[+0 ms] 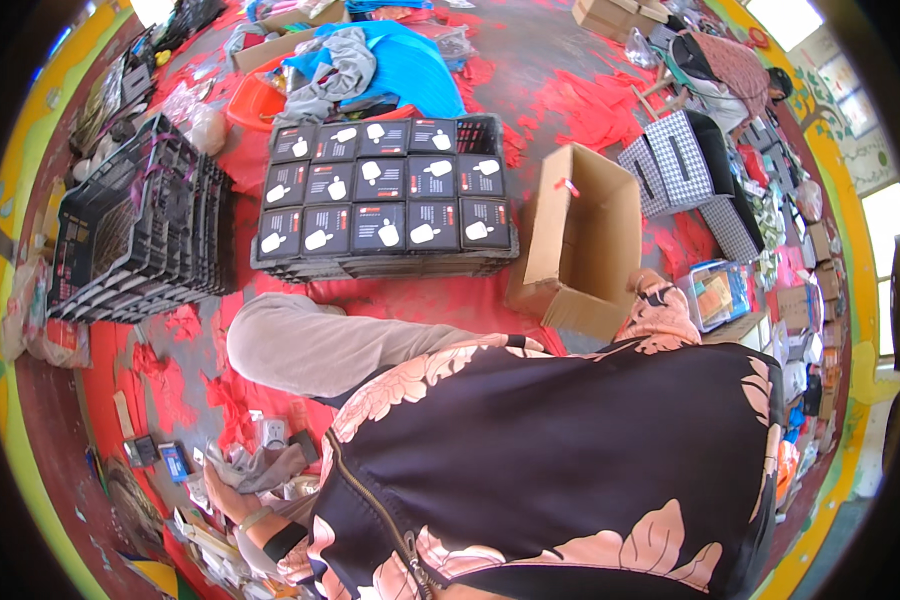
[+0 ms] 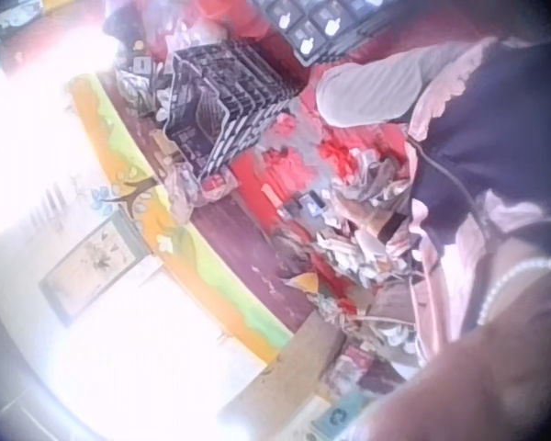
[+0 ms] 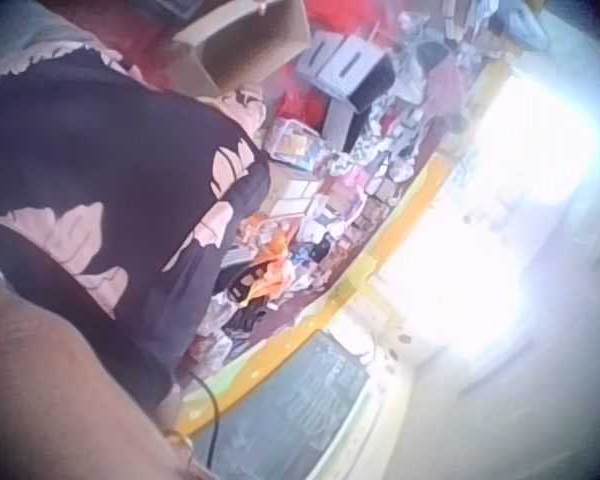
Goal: The person cleans various small boxes using a cloth by hand and then places them into a larger plastic crate.
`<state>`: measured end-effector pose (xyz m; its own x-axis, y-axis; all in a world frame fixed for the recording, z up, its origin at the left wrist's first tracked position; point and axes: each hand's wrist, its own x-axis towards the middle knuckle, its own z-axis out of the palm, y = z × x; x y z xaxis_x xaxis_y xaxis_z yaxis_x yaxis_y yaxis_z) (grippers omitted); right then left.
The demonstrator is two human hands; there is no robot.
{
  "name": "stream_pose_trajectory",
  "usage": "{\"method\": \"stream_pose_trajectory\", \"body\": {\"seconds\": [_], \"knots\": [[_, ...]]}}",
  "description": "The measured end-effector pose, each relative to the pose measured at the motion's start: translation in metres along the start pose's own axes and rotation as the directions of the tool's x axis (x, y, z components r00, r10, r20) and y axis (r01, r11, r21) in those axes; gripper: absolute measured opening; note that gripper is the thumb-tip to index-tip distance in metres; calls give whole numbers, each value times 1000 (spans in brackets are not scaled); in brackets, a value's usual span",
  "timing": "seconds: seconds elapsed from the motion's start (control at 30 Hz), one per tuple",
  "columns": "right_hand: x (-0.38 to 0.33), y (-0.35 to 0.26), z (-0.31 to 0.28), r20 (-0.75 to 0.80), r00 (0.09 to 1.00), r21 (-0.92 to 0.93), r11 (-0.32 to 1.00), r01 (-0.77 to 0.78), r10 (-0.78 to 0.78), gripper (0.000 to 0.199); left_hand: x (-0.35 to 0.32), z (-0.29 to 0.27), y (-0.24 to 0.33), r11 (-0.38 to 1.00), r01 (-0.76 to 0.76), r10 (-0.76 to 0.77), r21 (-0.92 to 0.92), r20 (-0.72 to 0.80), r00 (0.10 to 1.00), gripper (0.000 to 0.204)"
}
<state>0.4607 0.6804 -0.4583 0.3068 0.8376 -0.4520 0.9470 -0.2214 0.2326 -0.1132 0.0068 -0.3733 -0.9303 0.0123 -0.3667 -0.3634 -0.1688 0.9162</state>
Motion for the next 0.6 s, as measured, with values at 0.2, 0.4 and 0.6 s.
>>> {"method": "stream_pose_trajectory", "body": {"seconds": [0.2,0.4,0.6], "knots": [[-32,-23,-66,-86,983,-155,977,146,-161,34,-8,17,6,990,-135,133,47,49,990,29],[-169,-198,-158,-427,402,-255,535,806,-810,33,-44,19,20,964,-213,217,-160,3,976,30],[-482,-358,-87,-177,-670,261,-691,675,-721,64,-73,61,39,866,-501,499,-8,-61,864,26]]}}
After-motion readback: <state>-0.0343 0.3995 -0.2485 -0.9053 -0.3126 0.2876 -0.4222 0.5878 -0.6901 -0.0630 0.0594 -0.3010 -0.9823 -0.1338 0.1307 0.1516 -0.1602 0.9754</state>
